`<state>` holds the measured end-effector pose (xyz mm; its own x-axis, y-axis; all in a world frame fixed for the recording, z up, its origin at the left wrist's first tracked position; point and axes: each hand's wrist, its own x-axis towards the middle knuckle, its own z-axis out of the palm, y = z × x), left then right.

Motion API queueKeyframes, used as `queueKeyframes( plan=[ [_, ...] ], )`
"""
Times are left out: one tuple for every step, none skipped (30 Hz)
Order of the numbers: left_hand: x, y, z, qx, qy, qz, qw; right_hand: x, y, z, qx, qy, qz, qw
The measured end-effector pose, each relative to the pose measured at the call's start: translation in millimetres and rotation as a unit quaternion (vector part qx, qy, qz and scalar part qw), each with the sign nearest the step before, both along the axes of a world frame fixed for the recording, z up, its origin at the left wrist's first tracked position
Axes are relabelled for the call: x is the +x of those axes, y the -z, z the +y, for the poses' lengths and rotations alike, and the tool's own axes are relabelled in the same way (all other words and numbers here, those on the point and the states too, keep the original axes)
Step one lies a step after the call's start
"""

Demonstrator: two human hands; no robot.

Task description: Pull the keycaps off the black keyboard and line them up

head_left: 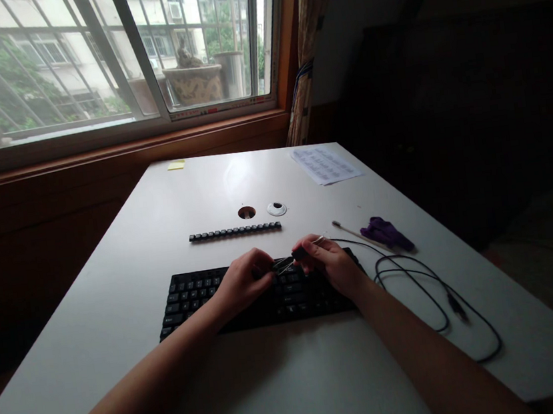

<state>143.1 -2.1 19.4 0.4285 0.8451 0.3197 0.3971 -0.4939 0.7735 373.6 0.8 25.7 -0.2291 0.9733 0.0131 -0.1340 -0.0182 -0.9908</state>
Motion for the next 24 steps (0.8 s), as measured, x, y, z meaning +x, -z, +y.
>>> queueKeyframes(
  plan=[
    [-0.3, -0.3, 0.4, -0.009, 0.004, -0.006, 1.0, 0.4, -0.2, -0.1, -0.002, 0.001, 0.005, 1.0],
    [-0.5, -0.6, 0.9, -0.017, 0.01, -0.013, 1.0, 0.6, -0.5, -0.2, -0.002, 0.002, 0.008, 1.0],
    [-0.6, -0.8, 1.6, -0.024, 0.015, -0.022, 0.999, 0.8, -0.7, -0.1, -0.002, 0.005, 0.009, 1.0],
    [-0.7, -0.9, 2.3, -0.03, 0.019, -0.031, 0.999, 1.0, -0.8, 0.1, -0.001, 0.012, 0.009, 1.0],
    [-0.7, -0.8, 3.0, -0.034, 0.02, -0.041, 0.998, 1.2, -0.8, 0.5, 0.001, 0.023, 0.008, 1.0],
    [-0.8, -0.6, 3.8, -0.039, 0.019, -0.052, 0.998, 1.5, -0.5, 1.1, 0.004, 0.038, 0.007, 0.999],
    [-0.9, -0.4, 4.4, -0.046, 0.017, -0.062, 0.997, 1.9, -0.1, 1.8, 0.006, 0.055, 0.006, 0.998],
    [-1.0, -0.2, 4.9, -0.053, 0.013, -0.073, 0.996, 2.5, 0.5, 2.7, 0.01, 0.071, 0.004, 0.997],
    [-1.2, 0.0, 5.4, -0.061, 0.009, -0.083, 0.995, 3.2, 1.3, 3.6, 0.012, 0.087, 0.002, 0.996],
    [-1.5, 0.1, 5.7, -0.068, 0.007, -0.091, 0.994, 3.9, 2.2, 4.4, 0.015, 0.099, -0.001, 0.995],
    [-1.8, 0.1, 5.9, -0.071, 0.008, -0.097, 0.993, 4.6, 3.1, 5.2, 0.018, 0.108, -0.004, 0.994],
    [-2.1, 0.1, 6.1, -0.07, 0.009, -0.099, 0.993, 5.2, 4.0, 5.9, 0.021, 0.113, -0.007, 0.993],
    [-2.4, 0.1, 6.4, -0.065, 0.01, -0.098, 0.993, 5.5, 4.7, 6.3, 0.025, 0.116, -0.012, 0.993],
    [-2.7, 0.2, 6.7, -0.058, 0.008, -0.094, 0.994, 5.6, 5.3, 6.6, 0.029, 0.116, -0.017, 0.993],
    [-3.0, 0.4, 7.0, -0.051, 0.004, -0.09, 0.995, 5.5, 5.6, 6.7, 0.033, 0.113, -0.026, 0.993],
    [-3.2, 0.8, 7.4, -0.045, -0.004, -0.087, 0.995, 5.3, 5.6, 6.6, 0.037, 0.109, -0.036, 0.993],
    [-3.3, 1.2, 7.8, -0.04, -0.012, -0.085, 0.996, 4.9, 5.4, 6.5, 0.041, 0.104, -0.047, 0.993],
    [-3.4, 1.6, 8.2, -0.036, -0.019, -0.084, 0.996, 4.5, 5.0, 6.3, 0.044, 0.1, -0.058, 0.992],
    [-3.4, 2.1, 8.5, -0.033, -0.024, -0.084, 0.996, 4.1, 4.6, 6.2, 0.046, 0.097, -0.067, 0.992],
    [-3.4, 2.4, 8.8, -0.031, -0.027, -0.083, 0.996, 3.8, 4.1, 6.1, 0.047, 0.095, -0.073, 0.992],
    [-3.4, 2.7, 9.0, -0.028, -0.029, -0.082, 0.996, 3.6, 3.7, 6.0, 0.048, 0.094, -0.077, 0.991],
    [-3.5, 2.7, 9.2, -0.027, -0.03, -0.08, 0.996, 3.4, 3.3, 6.0, 0.049, 0.093, -0.078, 0.991],
    [-3.5, 2.7, 9.3, -0.026, -0.031, -0.078, 0.996, 3.3, 3.0, 6.0, 0.049, 0.093, -0.079, 0.991],
    [-3.6, 2.7, 9.4, -0.026, -0.031, -0.076, 0.996, 3.2, 2.7, 6.1, 0.05, 0.093, -0.08, 0.991]
  ],
)
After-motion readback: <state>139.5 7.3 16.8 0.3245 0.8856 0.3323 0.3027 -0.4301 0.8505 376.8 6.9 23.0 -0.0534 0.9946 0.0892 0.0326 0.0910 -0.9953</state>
